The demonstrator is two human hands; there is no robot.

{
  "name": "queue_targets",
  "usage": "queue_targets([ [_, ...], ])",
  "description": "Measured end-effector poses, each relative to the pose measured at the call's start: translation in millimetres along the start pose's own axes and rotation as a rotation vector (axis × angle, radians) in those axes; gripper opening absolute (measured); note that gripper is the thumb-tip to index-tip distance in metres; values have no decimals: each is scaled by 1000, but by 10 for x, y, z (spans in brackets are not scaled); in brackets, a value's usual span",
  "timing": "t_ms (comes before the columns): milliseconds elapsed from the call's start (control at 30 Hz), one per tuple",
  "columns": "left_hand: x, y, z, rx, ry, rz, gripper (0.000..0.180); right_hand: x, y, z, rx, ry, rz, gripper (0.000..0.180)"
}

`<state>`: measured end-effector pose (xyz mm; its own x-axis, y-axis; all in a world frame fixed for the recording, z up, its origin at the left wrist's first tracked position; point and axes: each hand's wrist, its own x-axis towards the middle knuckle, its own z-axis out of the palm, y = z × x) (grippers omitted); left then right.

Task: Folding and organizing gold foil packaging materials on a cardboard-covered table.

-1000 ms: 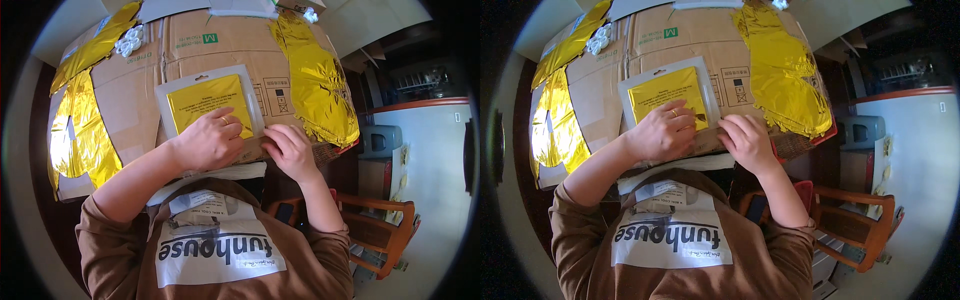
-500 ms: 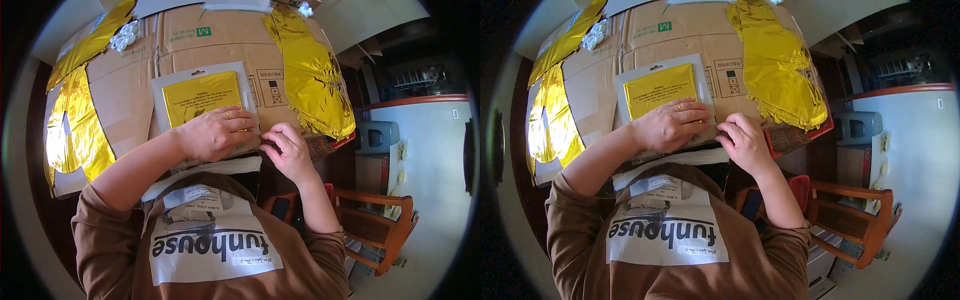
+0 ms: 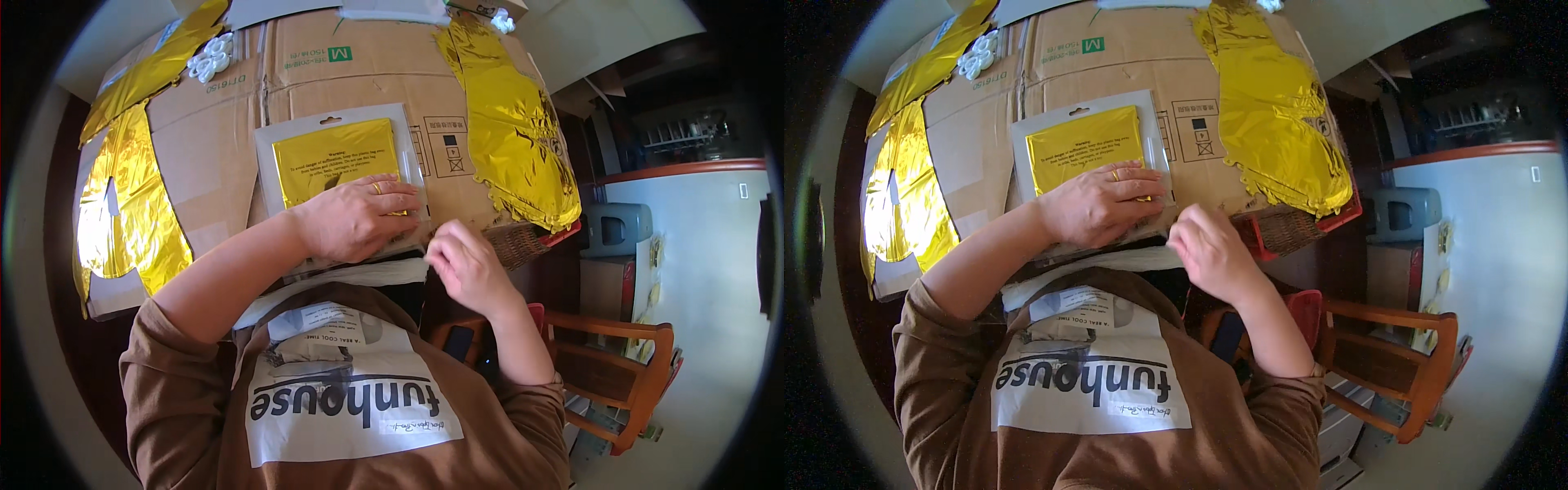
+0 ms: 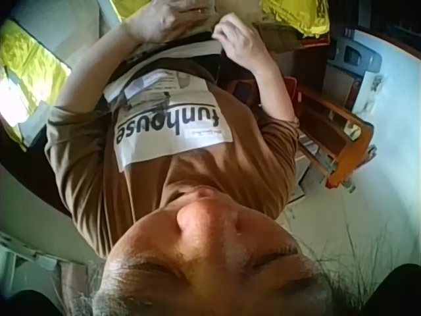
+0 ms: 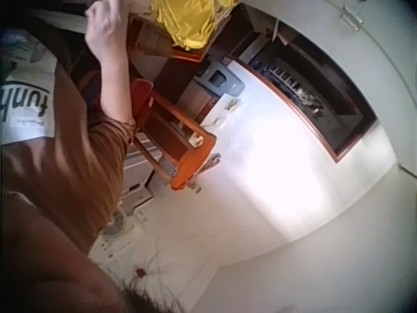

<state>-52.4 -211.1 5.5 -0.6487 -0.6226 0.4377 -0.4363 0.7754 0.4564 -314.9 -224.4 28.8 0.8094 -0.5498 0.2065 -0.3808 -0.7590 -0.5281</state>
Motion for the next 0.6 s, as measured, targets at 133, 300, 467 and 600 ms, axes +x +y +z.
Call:
queue_targets([
  [133,-35,-2,-13,16,2,-5,41,-63,-280,-3,148,-65,-85,19],
  [300,-36,39,-79,24,41,8,41,35,-241,-101,148,10,-28,19],
  [467,2,333,-173,211,25,56,39,57,-128,-67,233,-65,105,16],
  [600,-6,454,6,233,40,-46,20,79,-138,-104,230,-102,139,16],
])
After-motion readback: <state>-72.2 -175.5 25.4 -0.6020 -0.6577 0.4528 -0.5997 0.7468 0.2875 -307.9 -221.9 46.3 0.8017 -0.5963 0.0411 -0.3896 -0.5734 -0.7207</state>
